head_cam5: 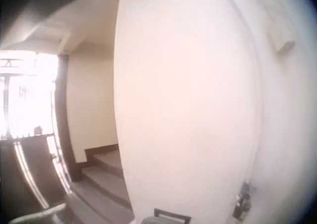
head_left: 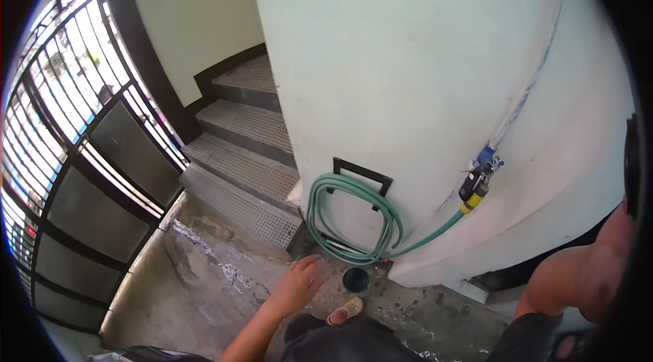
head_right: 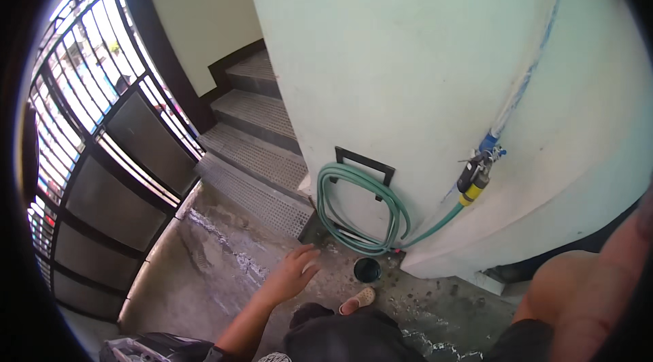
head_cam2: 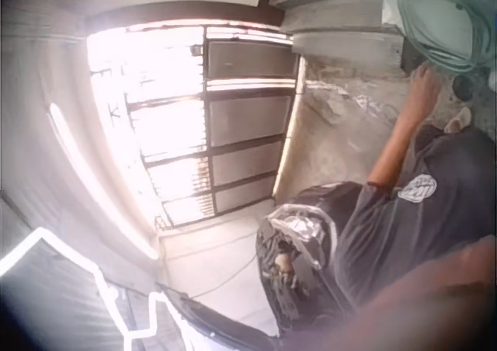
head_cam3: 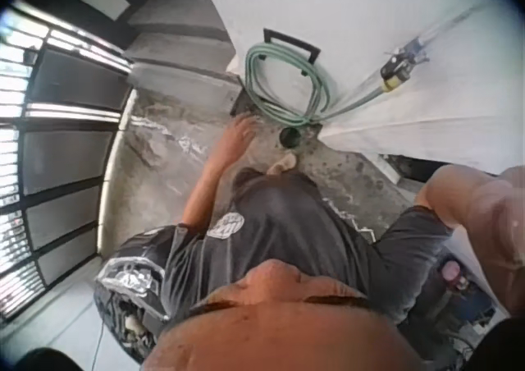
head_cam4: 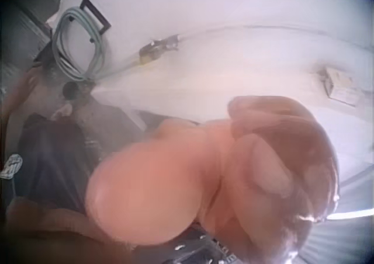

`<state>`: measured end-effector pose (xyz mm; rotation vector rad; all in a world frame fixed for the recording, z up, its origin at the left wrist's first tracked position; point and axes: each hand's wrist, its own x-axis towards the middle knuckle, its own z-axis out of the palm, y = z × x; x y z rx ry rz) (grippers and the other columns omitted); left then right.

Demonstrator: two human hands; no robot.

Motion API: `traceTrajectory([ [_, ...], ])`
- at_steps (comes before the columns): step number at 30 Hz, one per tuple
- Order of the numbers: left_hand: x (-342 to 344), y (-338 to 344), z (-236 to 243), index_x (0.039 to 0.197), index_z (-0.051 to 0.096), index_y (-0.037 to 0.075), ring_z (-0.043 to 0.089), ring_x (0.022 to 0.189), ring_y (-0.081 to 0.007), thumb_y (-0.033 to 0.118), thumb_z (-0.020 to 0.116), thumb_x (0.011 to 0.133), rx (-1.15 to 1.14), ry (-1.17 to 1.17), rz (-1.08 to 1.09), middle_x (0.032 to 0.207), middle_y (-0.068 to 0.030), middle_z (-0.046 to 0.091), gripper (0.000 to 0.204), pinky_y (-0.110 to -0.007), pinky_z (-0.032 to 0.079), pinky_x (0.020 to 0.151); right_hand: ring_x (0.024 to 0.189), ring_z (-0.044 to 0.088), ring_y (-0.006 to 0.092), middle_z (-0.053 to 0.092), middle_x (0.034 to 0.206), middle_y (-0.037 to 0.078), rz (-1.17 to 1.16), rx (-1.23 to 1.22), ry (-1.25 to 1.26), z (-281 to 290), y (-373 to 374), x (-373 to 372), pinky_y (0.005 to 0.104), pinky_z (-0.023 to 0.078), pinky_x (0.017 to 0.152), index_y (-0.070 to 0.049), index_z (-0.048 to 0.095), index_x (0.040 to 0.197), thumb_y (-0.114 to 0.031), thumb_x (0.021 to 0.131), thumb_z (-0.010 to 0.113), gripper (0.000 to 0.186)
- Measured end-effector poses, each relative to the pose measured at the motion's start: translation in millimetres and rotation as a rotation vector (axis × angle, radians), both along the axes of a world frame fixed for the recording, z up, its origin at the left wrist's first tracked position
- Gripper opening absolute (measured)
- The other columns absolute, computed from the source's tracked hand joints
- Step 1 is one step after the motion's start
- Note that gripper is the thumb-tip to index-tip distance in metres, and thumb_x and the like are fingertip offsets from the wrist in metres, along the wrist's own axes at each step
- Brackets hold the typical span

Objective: The person rubs a sanding block against the car exterior using water, operates a water tap to rinse the area, and wipes the surface with a cloth.

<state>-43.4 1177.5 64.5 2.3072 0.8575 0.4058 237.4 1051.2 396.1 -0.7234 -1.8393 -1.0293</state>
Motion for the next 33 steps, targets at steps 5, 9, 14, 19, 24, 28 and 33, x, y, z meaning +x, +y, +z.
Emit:
traceTrajectory([
  [5,19.5,33.4,-18.8,0.129,0.064,0.004,0.058,0.127,-0.0419,0.022,0.069,0.098,-0.085,-0.037,0.111,0.137,-0.0206,0.062,0.036,-0.046,0.049,0.105,0.061,0.059,0.0185,0.064,0.078,0.005,0.128,-0.5,0.445,-92.8,-10.1,40.1,0.0336,0.043,0.053,-0.009,0.071,0.092,-0.025,0.08,0.083,0.023],
  [9,130.0,67.5,-46.1,0.128,0.065,0.004,0.06,0.122,-0.0402,0.023,0.066,0.099,-0.116,-0.062,-0.202,0.13,-0.0186,0.066,0.035,-0.047,0.051,0.101,0.07,0.064,0.0257,0.068,0.084,0.01,-0.186,-1.037,1.043,-247.2,-47.3,40.1,0.0359,0.05,0.063,-0.003,0.07,0.095,-0.013,0.085,0.08,0.017],
  [14,270.3,115.6,-104.9,0.107,0.071,0.008,0.063,0.113,-0.0325,0.018,0.066,0.092,0.33,0.203,-0.517,0.109,-0.0098,0.071,0.019,-0.047,0.051,0.095,0.076,0.067,0.0281,0.068,0.085,0.013,-0.545,-1.327,1.455,-393.5,-139.6,3.7,0.0347,0.051,0.069,-0.002,0.07,0.099,-0.017,0.093,0.073,0.016],
  [19,331.3,146.1,-168.4,0.099,0.073,0.014,0.06,0.112,-0.025,0.02,0.062,0.088,0.833,0.35,-0.724,0.101,-0.0032,0.07,0.016,-0.043,0.044,0.098,0.076,0.068,0.029,0.07,0.087,0.017,-0.895,-1.118,1.369,-397.7,-201.8,-1.9,0.0383,0.053,0.07,-0.002,0.07,0.099,-0.016,0.094,0.072,0.015],
  [24,318.8,155.5,-152.9,0.106,0.071,0.012,0.062,0.114,-0.0285,0.018,0.062,0.088,0.799,0.321,-0.702,0.11,-0.0081,0.068,0.021,-0.046,0.047,0.096,0.077,0.069,0.0302,0.069,0.087,0.017,-1.003,-0.974,1.623,-385.6,-224.5,-8.5,0.0386,0.054,0.07,-0.001,0.069,0.097,-0.01,0.094,0.07,0.009],
  [28,289.5,154.4,-60.4,0.123,0.068,0.012,0.069,0.096,-0.0362,0.012,0.06,0.092,0.452,0.302,-0.643,0.106,-0.0166,0.066,0.032,-0.051,0.057,0.079,0.078,0.069,0.0312,0.069,0.091,0.017,-1.008,-0.975,1.56,-373.3,-225.8,-2.8,0.0386,0.054,0.071,0.0,0.068,0.099,-0.008,0.094,0.071,0.01],
  [33,193.8,159.9,15.9,0.133,0.066,0.013,0.067,0.095,-0.041,0.017,0.061,0.097,0.286,0.39,-0.493,0.107,-0.0185,0.067,0.036,-0.052,0.055,0.085,0.081,0.068,0.031,0.068,0.094,0.018,-0.81,-0.935,1.358,-330.9,-154.4,44.8,0.0382,0.053,0.071,0.0,0.066,0.105,-0.007,0.094,0.07,0.013],
])
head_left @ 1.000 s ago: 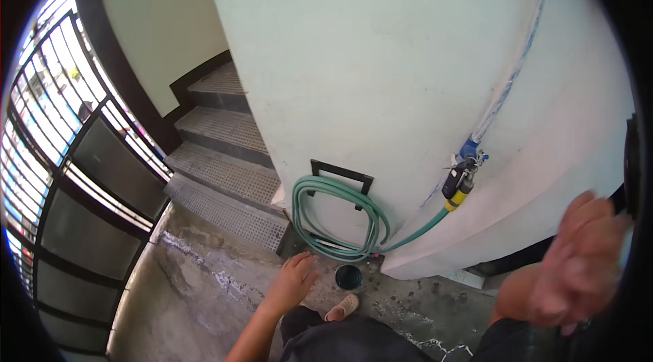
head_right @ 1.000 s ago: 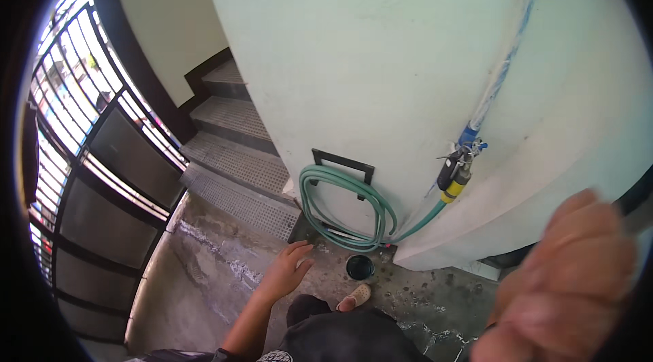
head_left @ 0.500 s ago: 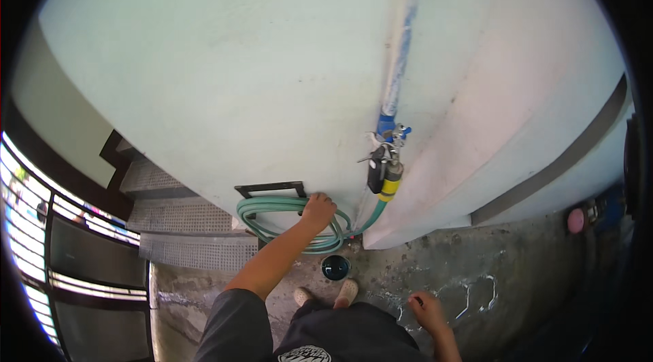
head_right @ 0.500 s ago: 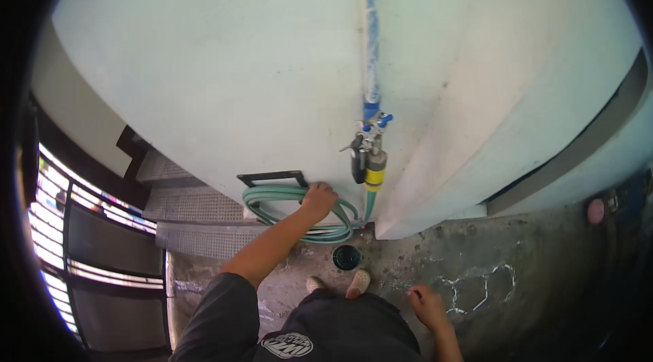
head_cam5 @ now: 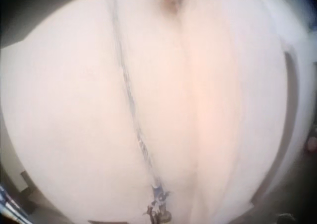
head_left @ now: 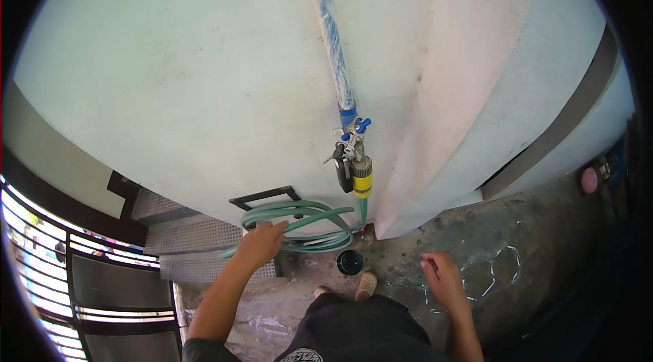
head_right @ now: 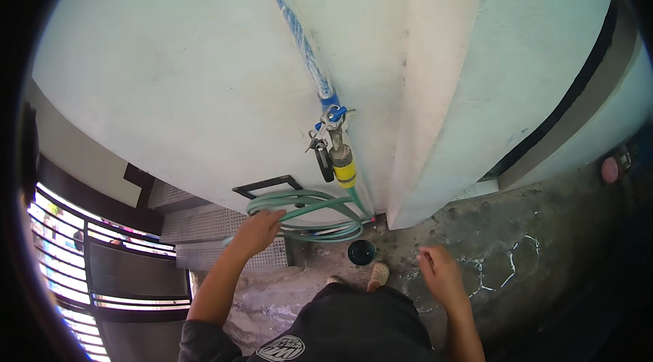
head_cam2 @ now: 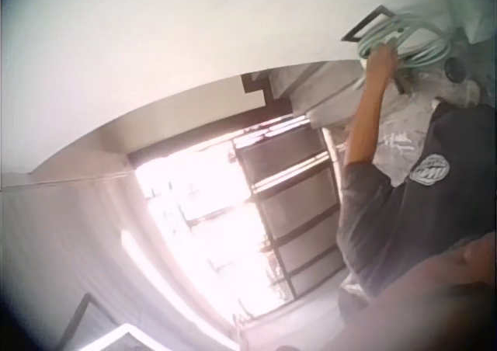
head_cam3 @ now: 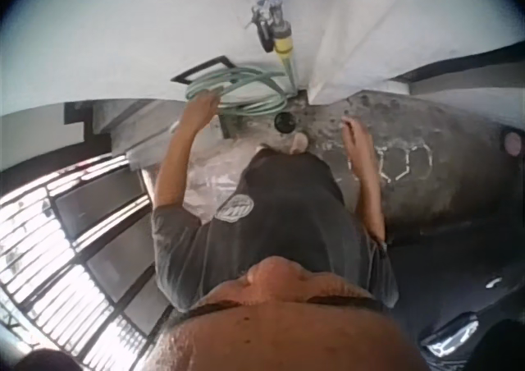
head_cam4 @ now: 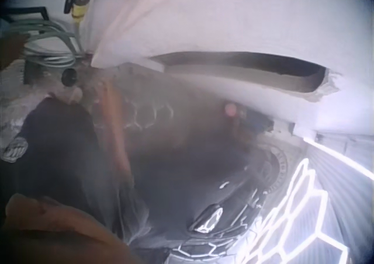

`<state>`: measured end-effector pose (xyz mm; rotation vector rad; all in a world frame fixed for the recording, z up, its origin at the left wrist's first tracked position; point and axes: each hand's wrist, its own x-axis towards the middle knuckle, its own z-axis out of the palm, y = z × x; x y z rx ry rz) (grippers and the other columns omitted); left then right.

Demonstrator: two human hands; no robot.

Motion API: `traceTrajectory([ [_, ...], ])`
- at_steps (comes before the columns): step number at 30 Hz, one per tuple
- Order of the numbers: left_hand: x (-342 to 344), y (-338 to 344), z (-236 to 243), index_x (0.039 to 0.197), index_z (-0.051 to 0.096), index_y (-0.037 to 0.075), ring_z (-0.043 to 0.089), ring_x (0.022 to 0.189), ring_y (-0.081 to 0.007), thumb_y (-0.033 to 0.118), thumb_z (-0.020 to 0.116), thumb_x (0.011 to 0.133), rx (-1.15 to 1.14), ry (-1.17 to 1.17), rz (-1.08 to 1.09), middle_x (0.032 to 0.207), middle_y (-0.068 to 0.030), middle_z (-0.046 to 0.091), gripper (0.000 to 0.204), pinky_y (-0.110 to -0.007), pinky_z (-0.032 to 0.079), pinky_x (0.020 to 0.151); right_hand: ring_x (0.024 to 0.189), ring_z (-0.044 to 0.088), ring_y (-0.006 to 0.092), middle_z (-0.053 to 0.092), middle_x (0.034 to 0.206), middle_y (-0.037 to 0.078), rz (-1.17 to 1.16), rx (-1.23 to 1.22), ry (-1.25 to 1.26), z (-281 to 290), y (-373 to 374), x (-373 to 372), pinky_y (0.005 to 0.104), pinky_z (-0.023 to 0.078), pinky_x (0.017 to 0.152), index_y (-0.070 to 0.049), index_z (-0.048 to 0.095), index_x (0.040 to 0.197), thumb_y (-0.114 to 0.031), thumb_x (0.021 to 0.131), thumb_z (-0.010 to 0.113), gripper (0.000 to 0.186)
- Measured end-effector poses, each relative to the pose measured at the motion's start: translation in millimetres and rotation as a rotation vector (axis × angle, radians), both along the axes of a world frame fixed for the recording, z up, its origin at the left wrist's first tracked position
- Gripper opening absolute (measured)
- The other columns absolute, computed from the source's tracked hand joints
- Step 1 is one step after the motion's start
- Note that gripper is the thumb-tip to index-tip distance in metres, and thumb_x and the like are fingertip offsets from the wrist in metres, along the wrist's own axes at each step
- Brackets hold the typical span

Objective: The person rubs a sanding block against the car exterior using water, operates a water tap to rinse the area, and wipes the surface with a cloth.

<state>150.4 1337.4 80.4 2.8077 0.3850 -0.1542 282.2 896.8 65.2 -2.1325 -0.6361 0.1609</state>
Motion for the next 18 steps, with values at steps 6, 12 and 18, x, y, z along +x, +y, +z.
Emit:
traceTrajectory([
  [6,-109.7,-36.1,5.2,0.133,0.065,0.014,0.068,0.095,-0.0435,0.018,0.062,0.097,-0.139,-0.039,0.287,0.106,-0.0209,0.068,0.037,-0.053,0.055,0.084,0.079,0.063,0.024,0.065,0.097,0.014,0.156,0.325,-0.239,111.4,112.6,58.8,0.0345,0.051,0.071,0.001,0.063,0.116,-0.007,0.095,0.07,0.023],
  [12,-164.0,-61.6,-110.8,0.133,0.064,0.017,0.067,0.098,-0.0456,0.019,0.064,0.095,-0.314,-0.012,0.308,0.107,-0.0223,0.068,0.038,-0.054,0.055,0.084,0.074,0.058,0.0195,0.064,0.085,0.012,0.071,0.265,-0.242,197.8,181.0,88.5,0.0339,0.048,0.068,0.003,0.064,0.108,-0.028,0.1,0.069,0.032],
  [18,-183.3,-69.0,-265.4,0.132,0.063,0.018,0.067,0.101,-0.0462,0.022,0.061,0.096,-0.429,0.094,0.318,0.109,-0.0234,0.068,0.036,-0.056,0.055,0.085,0.069,0.057,0.019,0.061,0.076,0.01,-0.081,-0.144,-0.172,215.7,205.4,92.1,0.0356,0.046,0.065,0.004,0.064,0.104,-0.055,0.095,0.069,0.06],
])
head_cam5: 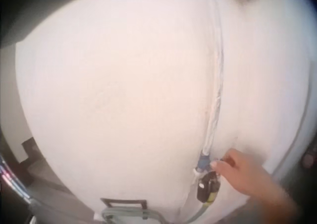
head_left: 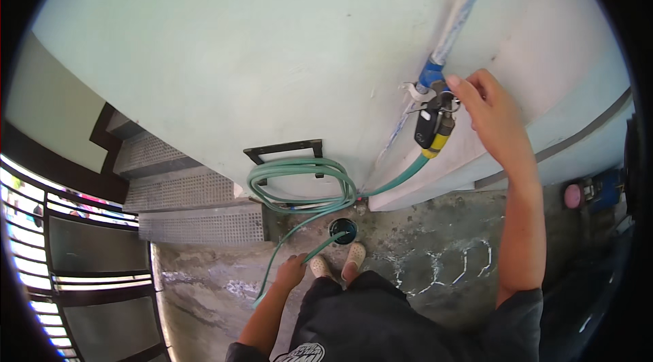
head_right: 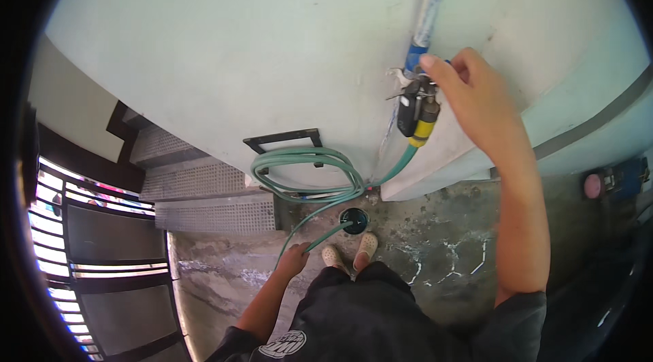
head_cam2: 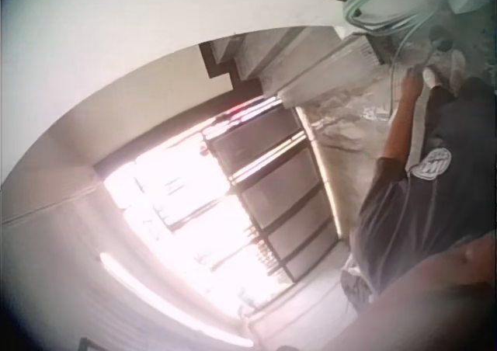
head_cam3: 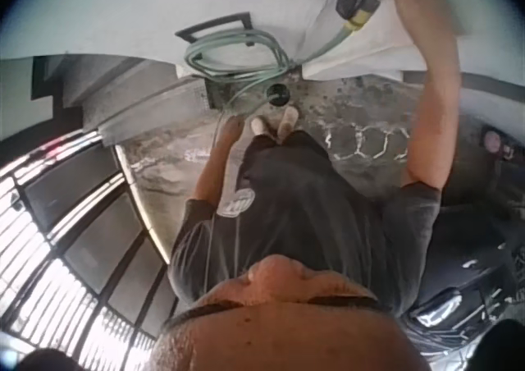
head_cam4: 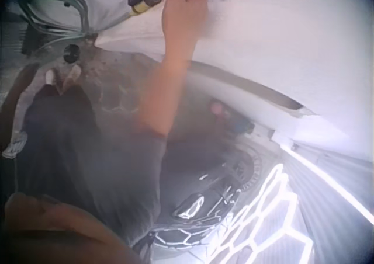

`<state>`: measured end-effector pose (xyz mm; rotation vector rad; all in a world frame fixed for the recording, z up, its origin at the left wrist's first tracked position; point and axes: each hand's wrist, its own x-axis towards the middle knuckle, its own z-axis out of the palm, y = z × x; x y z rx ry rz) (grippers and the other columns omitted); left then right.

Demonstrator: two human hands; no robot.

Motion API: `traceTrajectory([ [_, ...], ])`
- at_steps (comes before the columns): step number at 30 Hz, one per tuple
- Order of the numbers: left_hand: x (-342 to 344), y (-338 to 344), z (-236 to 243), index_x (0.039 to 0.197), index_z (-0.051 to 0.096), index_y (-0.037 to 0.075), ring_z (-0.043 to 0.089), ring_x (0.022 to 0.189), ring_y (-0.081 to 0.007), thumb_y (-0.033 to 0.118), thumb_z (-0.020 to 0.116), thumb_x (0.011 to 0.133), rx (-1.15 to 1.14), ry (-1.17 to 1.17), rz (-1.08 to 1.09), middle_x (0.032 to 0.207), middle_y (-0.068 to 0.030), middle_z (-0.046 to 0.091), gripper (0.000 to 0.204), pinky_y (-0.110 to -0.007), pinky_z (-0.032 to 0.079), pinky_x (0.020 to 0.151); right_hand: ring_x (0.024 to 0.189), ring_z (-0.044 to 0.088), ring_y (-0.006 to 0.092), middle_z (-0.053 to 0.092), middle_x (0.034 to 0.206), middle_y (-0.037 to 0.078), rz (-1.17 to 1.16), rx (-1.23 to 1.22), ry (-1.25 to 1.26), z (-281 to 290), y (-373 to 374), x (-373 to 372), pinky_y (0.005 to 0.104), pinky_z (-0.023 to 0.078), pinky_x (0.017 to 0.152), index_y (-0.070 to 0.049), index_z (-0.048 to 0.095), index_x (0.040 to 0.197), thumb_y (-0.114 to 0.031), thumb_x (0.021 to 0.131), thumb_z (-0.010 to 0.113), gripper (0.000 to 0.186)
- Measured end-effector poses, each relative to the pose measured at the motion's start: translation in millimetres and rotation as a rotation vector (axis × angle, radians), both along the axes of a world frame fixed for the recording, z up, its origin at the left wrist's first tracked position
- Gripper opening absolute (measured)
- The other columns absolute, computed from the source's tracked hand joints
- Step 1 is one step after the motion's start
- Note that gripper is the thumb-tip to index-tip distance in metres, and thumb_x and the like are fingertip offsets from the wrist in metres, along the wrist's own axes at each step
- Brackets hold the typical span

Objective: The person rubs a sanding block against the car exterior using water, operates a water tap to rinse the area, and wipes the surface with a cloth.

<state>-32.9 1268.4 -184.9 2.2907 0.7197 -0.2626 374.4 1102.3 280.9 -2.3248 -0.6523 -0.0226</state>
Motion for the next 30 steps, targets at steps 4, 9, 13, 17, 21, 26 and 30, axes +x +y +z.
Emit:
traceTrajectory([
  [4,2.1,1.9,-59.1,0.133,0.064,0.02,0.067,0.105,-0.0443,0.025,0.057,0.097,-0.032,0.175,-0.079,0.115,-0.0213,0.07,0.037,-0.056,0.054,0.091,0.076,0.059,0.0191,0.06,0.08,0.01,-0.124,-0.058,0.13,17.3,13.3,-28.1,0.0356,0.047,0.069,0.003,0.061,0.129,-0.057,0.093,0.07,0.07],
  [9,-0.2,11.2,-93.9,0.131,0.065,0.02,0.065,0.115,-0.0424,0.026,0.056,0.096,-0.133,0.188,-0.064,0.122,-0.0209,0.069,0.037,-0.055,0.053,0.096,0.081,0.063,0.0267,0.062,0.087,0.013,-0.003,-0.213,-0.166,14.8,24.2,-64.6,0.0383,0.05,0.072,-0.001,0.055,0.142,-0.046,0.09,0.076,0.071],
  [13,-7.9,19.2,-97.0,0.13,0.066,0.02,0.065,0.115,-0.0429,0.025,0.056,0.095,-0.092,0.197,-0.076,0.124,-0.0208,0.069,0.036,-0.055,0.053,0.096,0.08,0.063,0.0278,0.064,0.088,0.013,-0.22,-0.151,-0.321,-17.4,12.6,-81.1,0.0405,0.051,0.073,-0.001,0.061,0.113,-0.044,0.089,0.077,0.052],
  [17,-14.8,29.0,-97.0,0.123,0.066,0.016,0.067,0.112,-0.0454,0.023,0.053,0.095,-0.104,0.134,-0.095,0.122,-0.0232,0.069,0.032,-0.057,0.054,0.094,0.078,0.063,0.0269,0.065,0.085,0.012,-0.307,0.097,-0.256,-35.8,27.0,-76.8,0.0403,0.051,0.072,-0.001,0.061,0.1,-0.045,0.091,0.076,0.048],
  [21,-23.4,29.6,-97.5,0.123,0.068,0.016,0.064,0.116,-0.0444,0.023,0.054,0.095,-0.051,0.071,-0.065,0.122,-0.0214,0.07,0.032,-0.056,0.052,0.098,0.068,0.06,0.0224,0.063,0.075,0.009,-0.321,0.245,-0.166,-48.5,36.9,-62.2,0.0377,0.049,0.067,0.0,0.061,0.088,-0.043,0.092,0.075,0.045],
  [26,-10.2,35.9,-101.6,0.128,0.068,0.018,0.063,0.12,-0.0442,0.022,0.053,0.096,-0.109,0.134,-0.146,0.125,-0.0212,0.069,0.036,-0.054,0.05,0.102,0.063,0.053,0.0114,0.058,0.073,0.0,-0.271,0.562,-0.047,-47.8,28.1,-51.9,0.0286,0.041,0.058,-0.003,0.059,0.083,-0.025,0.094,0.069,0.026],
  [30,-8.7,30.1,-108.3,0.126,0.068,0.015,0.065,0.115,-0.0438,0.024,0.056,0.094,-0.106,0.112,-0.183,0.122,-0.0218,0.07,0.035,-0.054,0.052,0.097,0.062,0.046,0.0068,0.052,0.071,-0.004,-0.305,0.853,0.19,-19.1,19.6,-38.1,0.0244,0.035,0.056,-0.012,0.059,0.081,-0.021,0.095,0.065,0.018],
])
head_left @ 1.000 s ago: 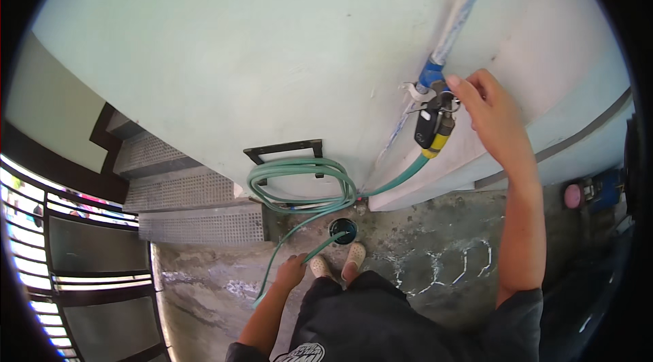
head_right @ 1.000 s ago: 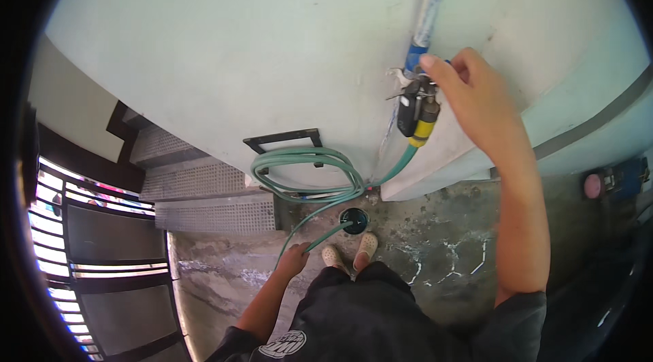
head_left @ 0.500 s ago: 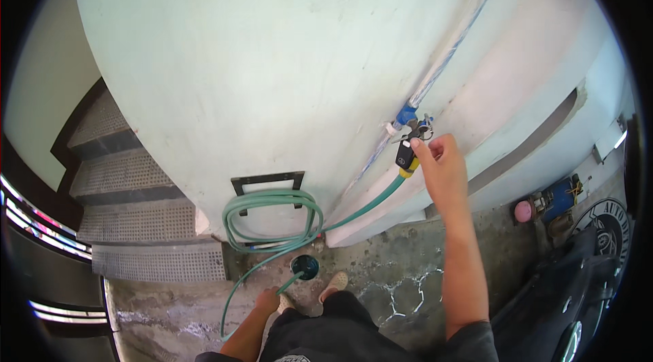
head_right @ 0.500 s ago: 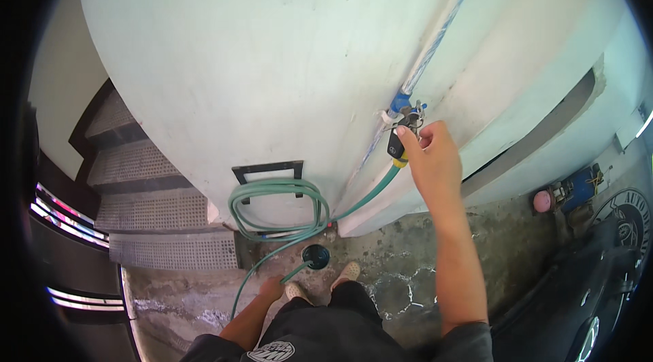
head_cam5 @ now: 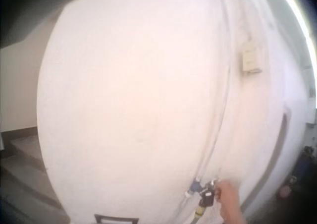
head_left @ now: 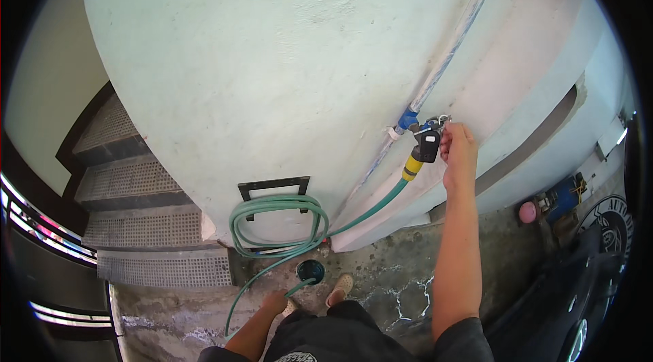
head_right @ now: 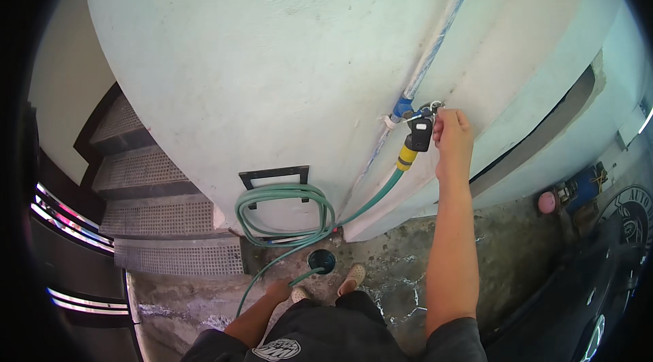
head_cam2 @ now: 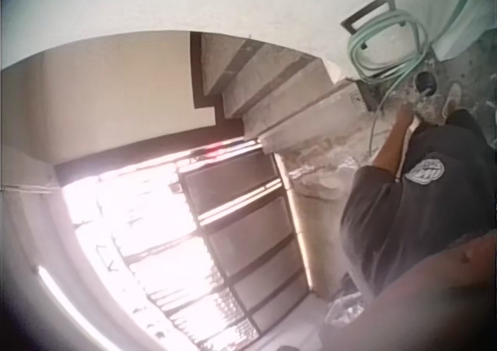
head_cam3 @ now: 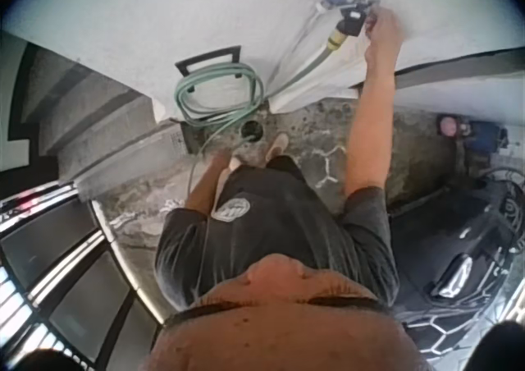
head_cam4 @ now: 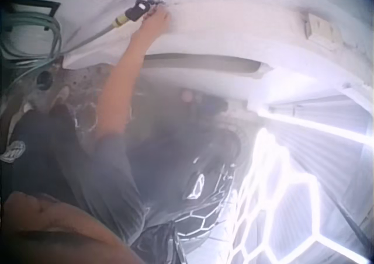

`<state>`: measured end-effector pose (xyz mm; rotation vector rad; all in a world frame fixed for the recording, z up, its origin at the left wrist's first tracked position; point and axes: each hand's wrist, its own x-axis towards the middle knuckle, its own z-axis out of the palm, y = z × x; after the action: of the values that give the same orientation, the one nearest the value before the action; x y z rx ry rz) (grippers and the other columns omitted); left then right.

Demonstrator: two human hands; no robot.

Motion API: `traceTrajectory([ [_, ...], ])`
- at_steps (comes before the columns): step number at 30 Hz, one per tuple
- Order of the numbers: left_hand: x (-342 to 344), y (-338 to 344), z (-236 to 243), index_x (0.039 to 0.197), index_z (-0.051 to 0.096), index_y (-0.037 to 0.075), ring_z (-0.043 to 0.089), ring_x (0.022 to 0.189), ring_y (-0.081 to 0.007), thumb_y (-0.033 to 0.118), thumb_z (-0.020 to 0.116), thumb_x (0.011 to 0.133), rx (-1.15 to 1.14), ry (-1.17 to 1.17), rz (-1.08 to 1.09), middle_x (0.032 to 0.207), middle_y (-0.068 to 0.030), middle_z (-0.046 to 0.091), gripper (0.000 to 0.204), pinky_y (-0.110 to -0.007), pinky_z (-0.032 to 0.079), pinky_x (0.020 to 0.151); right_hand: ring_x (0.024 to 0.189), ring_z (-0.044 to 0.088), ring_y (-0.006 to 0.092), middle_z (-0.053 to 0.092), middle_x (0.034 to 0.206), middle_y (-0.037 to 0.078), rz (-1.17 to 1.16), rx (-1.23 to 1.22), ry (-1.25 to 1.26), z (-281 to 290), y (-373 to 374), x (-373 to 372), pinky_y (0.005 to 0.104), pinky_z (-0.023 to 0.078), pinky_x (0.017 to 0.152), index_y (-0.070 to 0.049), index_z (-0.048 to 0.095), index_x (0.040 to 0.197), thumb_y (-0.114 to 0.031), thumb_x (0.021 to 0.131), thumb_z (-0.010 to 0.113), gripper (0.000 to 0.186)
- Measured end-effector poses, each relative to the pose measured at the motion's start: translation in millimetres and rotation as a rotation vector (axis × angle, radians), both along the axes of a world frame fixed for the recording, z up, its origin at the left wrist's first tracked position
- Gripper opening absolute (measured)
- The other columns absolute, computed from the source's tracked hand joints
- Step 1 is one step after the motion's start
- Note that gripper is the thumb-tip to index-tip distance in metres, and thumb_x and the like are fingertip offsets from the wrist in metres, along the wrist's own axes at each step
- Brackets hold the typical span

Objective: The person rubs a sanding block against the car exterior using water, operates a water tap to rinse the area, and wipes the surface with a cloth.

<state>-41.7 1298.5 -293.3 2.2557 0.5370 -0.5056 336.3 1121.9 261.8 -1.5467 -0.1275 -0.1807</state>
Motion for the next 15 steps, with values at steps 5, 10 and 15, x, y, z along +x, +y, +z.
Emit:
traceTrajectory([
  [5,-0.3,1.5,-13.0,0.128,0.066,0.019,0.065,0.116,-0.0445,0.022,0.051,0.096,0.003,-0.005,0.009,0.121,-0.0237,0.07,0.035,-0.055,0.053,0.097,0.065,0.048,0.0063,0.055,0.073,-0.004,0.065,-0.07,-0.013,7.0,9.6,25.2,0.0242,0.035,0.058,-0.013,0.062,0.083,-0.023,0.096,0.065,0.017],
  [10,13.8,-15.4,-11.3,0.121,0.07,0.014,0.066,0.112,-0.0428,0.021,0.06,0.091,0.028,0.007,0.089,0.116,-0.0211,0.071,0.032,-0.054,0.054,0.093,0.098,0.057,0.0108,0.064,0.098,0.001,0.127,-0.042,-0.052,13.5,-8.4,27.7,0.0322,0.043,0.086,-0.011,0.065,0.093,-0.029,0.098,0.064,0.019],
  [15,10.5,-9.1,-24.8,0.126,0.068,0.017,0.066,0.112,-0.0443,0.021,0.057,0.093,0.018,0.044,0.037,0.12,-0.022,0.07,0.035,-0.054,0.054,0.095,0.109,0.061,0.0205,0.067,0.105,0.009,0.244,0.425,-0.176,30.8,-19.9,1.5,0.0419,0.048,0.095,-0.01,0.06,0.092,-0.027,0.101,0.058,0.019],
])
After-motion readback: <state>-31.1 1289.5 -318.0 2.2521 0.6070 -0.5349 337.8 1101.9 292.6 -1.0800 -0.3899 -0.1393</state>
